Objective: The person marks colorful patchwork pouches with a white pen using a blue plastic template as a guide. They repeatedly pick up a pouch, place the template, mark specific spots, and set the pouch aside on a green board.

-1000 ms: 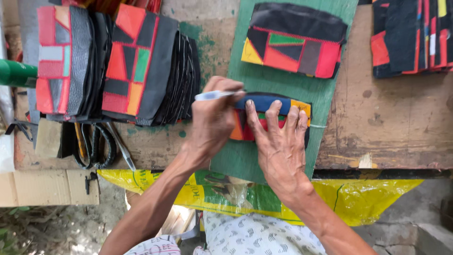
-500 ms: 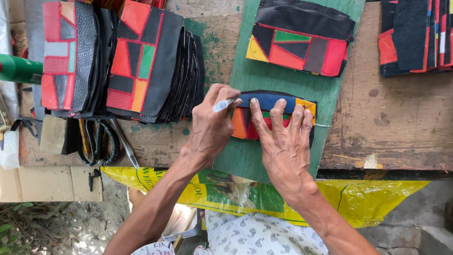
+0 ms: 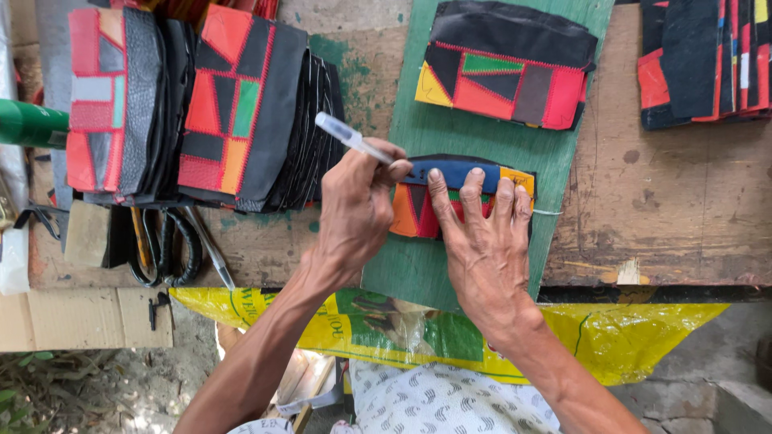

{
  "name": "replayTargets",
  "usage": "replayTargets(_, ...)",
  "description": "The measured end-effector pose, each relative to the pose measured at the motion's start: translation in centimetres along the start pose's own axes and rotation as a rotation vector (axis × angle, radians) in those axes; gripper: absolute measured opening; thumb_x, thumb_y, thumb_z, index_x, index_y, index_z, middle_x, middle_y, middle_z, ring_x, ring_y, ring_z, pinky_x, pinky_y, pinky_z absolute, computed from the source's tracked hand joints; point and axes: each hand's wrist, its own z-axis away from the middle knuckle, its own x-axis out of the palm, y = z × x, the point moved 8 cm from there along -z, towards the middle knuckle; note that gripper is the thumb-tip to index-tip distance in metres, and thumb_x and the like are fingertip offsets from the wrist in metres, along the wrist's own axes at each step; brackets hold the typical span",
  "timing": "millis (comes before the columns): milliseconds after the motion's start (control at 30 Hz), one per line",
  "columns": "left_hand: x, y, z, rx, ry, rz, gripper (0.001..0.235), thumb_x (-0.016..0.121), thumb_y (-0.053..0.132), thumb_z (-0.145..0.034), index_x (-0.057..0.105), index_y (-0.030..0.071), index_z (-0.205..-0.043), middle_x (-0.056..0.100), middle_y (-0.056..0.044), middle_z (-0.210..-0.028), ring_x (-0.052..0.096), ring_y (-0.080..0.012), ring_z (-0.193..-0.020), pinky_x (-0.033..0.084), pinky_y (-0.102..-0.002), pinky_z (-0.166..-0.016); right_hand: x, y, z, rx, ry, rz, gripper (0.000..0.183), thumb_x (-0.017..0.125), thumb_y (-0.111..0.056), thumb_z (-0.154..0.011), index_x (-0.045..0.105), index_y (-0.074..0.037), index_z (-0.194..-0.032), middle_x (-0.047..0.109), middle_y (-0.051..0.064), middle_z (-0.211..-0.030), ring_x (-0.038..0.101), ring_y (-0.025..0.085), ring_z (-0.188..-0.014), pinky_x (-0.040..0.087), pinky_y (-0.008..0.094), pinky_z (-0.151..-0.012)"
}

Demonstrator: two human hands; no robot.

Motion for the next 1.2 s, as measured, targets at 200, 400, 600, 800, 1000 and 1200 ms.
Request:
replayTargets(200, 1.2, -1.1, -0.1, -0.050, -0.022, 0.053, 0.007, 0.067, -0.003, -0.097, 0.062, -0.002, -0.103, 0.067, -0.012, -0.088, 0.067, -0.0194, -0.076, 0.055, -0.032, -0.070, 0.0, 0.0, 0.0, 0.003, 0.006, -0.005, 0.073, 0.063, -0.006, -0.084, 0.046, -0.014, -0.155, 0.045, 0.024, -0.141, 0.047, 0.049, -0.124, 0.038, 0.063, -0.109)
replayTargets(400, 1.2, -0.9, 0.0, 0.041, -0.028, -0.040, 0.009, 0.069, -0.002, -0.097, 0.062, -0.001, -0.103, 0.069, -0.014, -0.094, 0.071, -0.0271, -0.081, 0.056, -0.036, -0.071, 0.2, -0.2, 0.1, -0.002, 0.002, 0.000, 0.074, 0.064, -0.008, -0.084, 0.047, -0.015, -0.155, 0.045, 0.024, -0.141, 0.047, 0.048, -0.124, 0.038, 0.063, -0.109)
replayTargets(600, 1.6, -0.5, 0.2, 0.072, -0.045, -0.071, 0.011, 0.069, -0.002, -0.096, 0.062, -0.001, -0.105, 0.069, -0.015, -0.098, 0.073, -0.0292, -0.085, 0.058, -0.037, -0.072, 0.1, -0.1, 0.0, -0.002, 0.007, -0.013, 0.073, 0.064, -0.008, -0.084, 0.047, -0.014, -0.155, 0.045, 0.024, -0.141, 0.047, 0.049, -0.125, 0.038, 0.064, -0.109)
replayTargets(800, 2.4, 0.1, -0.1, 0.170, -0.045, -0.115, 0.016, 0.072, -0.004, -0.090, 0.062, 0.000, -0.103, 0.067, -0.016, -0.097, 0.071, -0.0350, -0.085, 0.056, -0.040, -0.071, -0.2, 0.2, -0.4, -0.002, 0.023, -0.016, 0.074, 0.062, -0.007, -0.084, 0.046, -0.015, -0.155, 0.045, 0.025, -0.141, 0.046, 0.050, -0.123, 0.038, 0.064, -0.109)
replayTargets(1000, 2.0, 2.2, 0.3, 0.219, -0.133, -0.149, 0.015, 0.071, -0.003, -0.092, 0.062, 0.001, -0.104, 0.066, -0.014, -0.097, 0.070, -0.0345, -0.086, 0.056, -0.041, -0.072, 0.4, -0.3, 0.8, 0.001, 0.009, -0.028, 0.071, 0.061, -0.008, -0.085, 0.045, -0.010, -0.155, 0.043, 0.027, -0.143, 0.045, 0.051, -0.126, 0.037, 0.063, -0.111)
replayTargets(1200, 4.2, 3.6, -2.4, 0.186, -0.252, 0.021, 0.013, 0.070, 0.001, -0.094, 0.064, 0.005, -0.104, 0.068, -0.011, -0.098, 0.071, -0.0293, -0.084, 0.058, -0.039, -0.073, 4.2, -2.0, 0.3, 0.065, -0.103, 0.069, 0.065, 0.060, -0.015, -0.089, 0.046, 0.005, -0.149, 0.043, 0.032, -0.145, 0.040, 0.054, -0.134, 0.031, 0.063, -0.116)
